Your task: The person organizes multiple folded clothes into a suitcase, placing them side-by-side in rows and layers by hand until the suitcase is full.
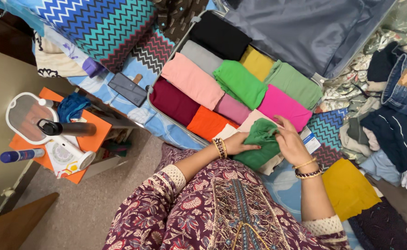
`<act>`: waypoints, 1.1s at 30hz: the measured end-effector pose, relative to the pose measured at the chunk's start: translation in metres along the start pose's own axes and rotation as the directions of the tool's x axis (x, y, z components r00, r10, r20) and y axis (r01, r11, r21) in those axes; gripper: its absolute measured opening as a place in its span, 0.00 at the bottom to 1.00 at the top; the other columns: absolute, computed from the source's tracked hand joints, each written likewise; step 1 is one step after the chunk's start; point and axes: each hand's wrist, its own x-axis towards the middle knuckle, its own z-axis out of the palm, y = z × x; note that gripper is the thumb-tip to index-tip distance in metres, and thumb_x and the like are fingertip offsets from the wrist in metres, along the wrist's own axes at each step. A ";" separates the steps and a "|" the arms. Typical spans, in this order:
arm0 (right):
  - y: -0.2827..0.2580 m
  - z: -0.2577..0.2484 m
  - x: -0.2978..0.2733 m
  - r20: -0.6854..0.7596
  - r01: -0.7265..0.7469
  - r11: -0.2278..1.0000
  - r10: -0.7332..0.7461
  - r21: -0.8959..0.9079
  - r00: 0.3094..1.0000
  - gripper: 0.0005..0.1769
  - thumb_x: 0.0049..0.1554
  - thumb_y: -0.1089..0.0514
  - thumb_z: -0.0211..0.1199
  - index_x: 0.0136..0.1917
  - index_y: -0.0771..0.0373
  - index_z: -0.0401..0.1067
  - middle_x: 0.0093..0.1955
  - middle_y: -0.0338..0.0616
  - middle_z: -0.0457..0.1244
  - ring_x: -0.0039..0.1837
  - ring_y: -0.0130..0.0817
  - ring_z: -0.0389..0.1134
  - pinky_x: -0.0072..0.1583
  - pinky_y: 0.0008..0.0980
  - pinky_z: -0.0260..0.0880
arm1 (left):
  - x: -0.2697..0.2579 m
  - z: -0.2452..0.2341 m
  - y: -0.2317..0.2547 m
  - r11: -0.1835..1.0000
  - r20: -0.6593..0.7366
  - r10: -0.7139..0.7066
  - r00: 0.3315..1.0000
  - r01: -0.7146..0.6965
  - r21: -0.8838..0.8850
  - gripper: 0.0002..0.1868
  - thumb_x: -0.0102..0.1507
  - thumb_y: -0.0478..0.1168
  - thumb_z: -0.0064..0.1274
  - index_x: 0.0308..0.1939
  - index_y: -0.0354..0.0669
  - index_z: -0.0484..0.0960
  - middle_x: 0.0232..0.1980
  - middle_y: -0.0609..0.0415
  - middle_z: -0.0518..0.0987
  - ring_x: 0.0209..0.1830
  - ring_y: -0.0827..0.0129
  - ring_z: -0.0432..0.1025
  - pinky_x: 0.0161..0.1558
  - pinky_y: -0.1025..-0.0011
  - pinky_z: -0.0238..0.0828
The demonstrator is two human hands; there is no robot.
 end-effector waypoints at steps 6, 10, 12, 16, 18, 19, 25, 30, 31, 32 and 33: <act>-0.007 -0.007 -0.033 0.196 -0.262 0.934 0.217 0.243 0.956 0.49 0.48 0.72 0.46 0.82 0.63 0.39 0.81 0.56 0.45 0.82 0.49 0.49 0.77 0.41 0.46 | 0.004 0.009 0.020 0.943 0.090 -0.028 0.996 -0.003 0.334 0.24 0.62 0.55 0.62 0.53 0.44 0.79 0.44 0.40 0.84 0.45 0.46 0.79 0.49 0.56 0.75; -0.023 -0.035 -0.050 0.324 -0.310 0.721 0.125 0.620 0.938 0.53 0.52 0.66 0.56 0.86 0.61 0.38 0.88 0.53 0.40 0.87 0.45 0.43 0.80 0.38 0.40 | 0.009 0.007 0.035 0.926 0.133 0.126 0.983 -0.165 0.341 0.24 0.61 0.52 0.62 0.54 0.44 0.77 0.43 0.41 0.84 0.44 0.45 0.78 0.48 0.53 0.75; -0.040 -0.042 -0.052 0.177 -0.087 0.930 0.024 0.357 0.984 0.76 0.33 0.56 0.79 0.83 0.62 0.34 0.83 0.56 0.41 0.82 0.50 0.43 0.75 0.43 0.45 | 0.013 0.010 0.050 0.873 0.248 0.083 0.965 -0.190 0.448 0.24 0.59 0.50 0.62 0.55 0.46 0.78 0.40 0.42 0.83 0.42 0.45 0.78 0.47 0.52 0.74; -0.071 -0.021 -0.042 0.178 -0.173 0.953 0.131 0.247 0.975 0.82 0.30 0.46 0.83 0.83 0.60 0.33 0.72 0.55 0.56 0.70 0.47 0.61 0.68 0.40 0.61 | 0.017 0.015 0.083 0.767 0.380 0.097 0.920 -0.313 0.560 0.22 0.56 0.47 0.61 0.53 0.49 0.76 0.41 0.47 0.85 0.44 0.50 0.80 0.46 0.54 0.76; -0.076 -0.015 -0.043 0.170 -0.400 0.916 0.392 0.013 0.904 0.67 0.38 0.46 0.79 0.82 0.54 0.45 0.60 0.50 0.68 0.60 0.43 0.72 0.61 0.38 0.71 | 0.015 0.005 0.090 0.779 0.340 -0.020 0.940 -0.198 0.594 0.28 0.59 0.48 0.59 0.58 0.44 0.67 0.39 0.45 0.83 0.41 0.47 0.79 0.42 0.53 0.75; -0.074 -0.009 -0.043 0.169 -0.397 0.918 0.389 0.014 0.906 0.67 0.38 0.46 0.79 0.82 0.54 0.45 0.60 0.50 0.68 0.60 0.43 0.72 0.61 0.38 0.71 | 0.014 0.001 0.092 0.777 0.338 -0.021 0.941 -0.197 0.597 0.28 0.59 0.48 0.59 0.58 0.44 0.67 0.39 0.45 0.83 0.41 0.47 0.79 0.42 0.53 0.75; -0.046 0.027 -0.047 0.060 -0.414 0.910 0.414 0.002 0.909 0.31 0.47 0.48 0.77 0.60 0.59 0.71 0.50 0.48 0.72 0.53 0.38 0.76 0.54 0.35 0.75 | 0.001 -0.021 0.069 0.856 0.216 -0.070 0.974 -0.053 0.515 0.25 0.65 0.51 0.56 0.59 0.44 0.67 0.39 0.43 0.83 0.41 0.46 0.79 0.42 0.52 0.74; -0.013 0.051 -0.062 -0.038 -0.361 0.892 0.385 0.273 0.922 0.20 0.53 0.58 0.72 0.56 0.64 0.70 0.48 0.45 0.72 0.50 0.28 0.73 0.53 0.29 0.72 | -0.023 -0.060 0.047 0.780 0.157 -0.234 0.960 0.088 0.620 0.37 0.44 0.54 0.67 0.57 0.50 0.79 0.52 0.53 0.83 0.54 0.54 0.74 0.54 0.53 0.70; -0.008 0.057 -0.066 -0.037 -0.359 0.893 0.382 0.270 0.923 0.20 0.53 0.58 0.72 0.56 0.64 0.70 0.48 0.45 0.72 0.50 0.28 0.73 0.53 0.29 0.72 | -0.031 -0.064 0.047 0.780 0.154 -0.232 0.961 0.089 0.620 0.37 0.44 0.54 0.67 0.57 0.50 0.79 0.52 0.53 0.83 0.54 0.54 0.74 0.54 0.53 0.70; -0.003 0.063 -0.069 -0.044 -0.342 0.879 0.377 0.333 0.925 0.20 0.53 0.59 0.71 0.57 0.65 0.70 0.49 0.44 0.71 0.51 0.27 0.71 0.54 0.28 0.71 | -0.039 -0.067 0.049 0.789 0.120 -0.267 0.956 0.145 0.598 0.38 0.44 0.54 0.68 0.59 0.52 0.78 0.55 0.55 0.82 0.59 0.55 0.71 0.56 0.51 0.66; 0.002 0.068 -0.071 -0.054 -0.323 0.860 0.373 0.395 0.926 0.20 0.53 0.60 0.71 0.57 0.65 0.69 0.49 0.43 0.70 0.52 0.25 0.70 0.54 0.27 0.70 | -0.044 -0.069 0.051 0.795 0.091 -0.301 0.949 0.197 0.574 0.39 0.45 0.54 0.68 0.60 0.54 0.78 0.57 0.58 0.80 0.64 0.57 0.67 0.57 0.49 0.61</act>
